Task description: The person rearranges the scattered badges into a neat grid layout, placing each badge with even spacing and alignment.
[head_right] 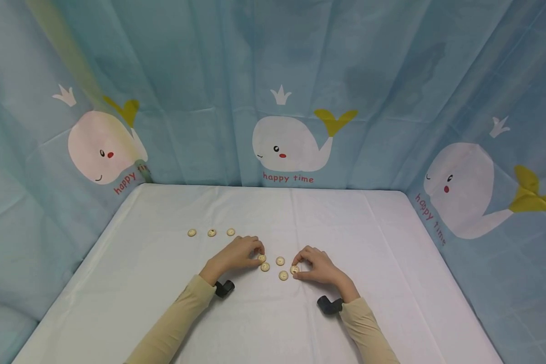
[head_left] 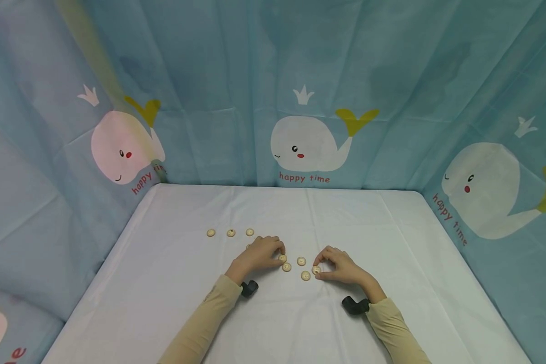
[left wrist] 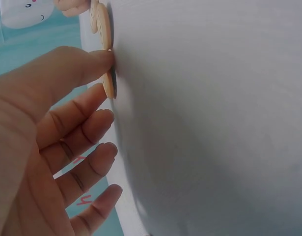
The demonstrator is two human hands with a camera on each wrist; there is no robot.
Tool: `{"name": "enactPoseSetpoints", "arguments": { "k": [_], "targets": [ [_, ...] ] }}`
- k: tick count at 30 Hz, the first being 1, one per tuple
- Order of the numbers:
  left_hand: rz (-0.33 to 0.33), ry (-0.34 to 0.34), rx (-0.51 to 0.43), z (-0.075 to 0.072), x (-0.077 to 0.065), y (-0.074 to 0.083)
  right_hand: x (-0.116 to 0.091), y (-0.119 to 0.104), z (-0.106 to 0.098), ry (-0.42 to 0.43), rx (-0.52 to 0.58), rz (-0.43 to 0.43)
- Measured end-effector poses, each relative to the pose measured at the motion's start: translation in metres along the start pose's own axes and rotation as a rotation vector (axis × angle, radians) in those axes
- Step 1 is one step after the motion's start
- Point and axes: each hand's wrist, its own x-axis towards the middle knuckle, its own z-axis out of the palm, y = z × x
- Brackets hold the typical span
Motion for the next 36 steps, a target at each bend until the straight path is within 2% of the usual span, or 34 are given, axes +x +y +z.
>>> {"name": "enactPoseSetpoints", "arguments": {
  "k": [9,16,21,30,36],
  "targets": [
    [0.001,-0.003,0.009,-0.001,-0.001,-0.001,0.0,0.0,0.0,0.0,-0.002,0.008],
    [0.016,0.04,-0.019,-0.006,-0.006,-0.002,0.0,-0.001,0.0,-0.003,-0.002,0.008],
    [-0.012,0.052,-0.017,-0.009,-0.01,-0.006,0.0,0.0,0.0,0.002,0.003,0.009],
    [-0.056,0.112,0.007,-0.009,-0.023,-0.024,0.0,-0.001,0.001,0.002,0.005,-0.007],
    [-0.098,0.143,-0.048,-0.016,-0.033,-0.033,0.0,-0.002,-0.001,-0.002,0.001,0.001]
  ]
}}
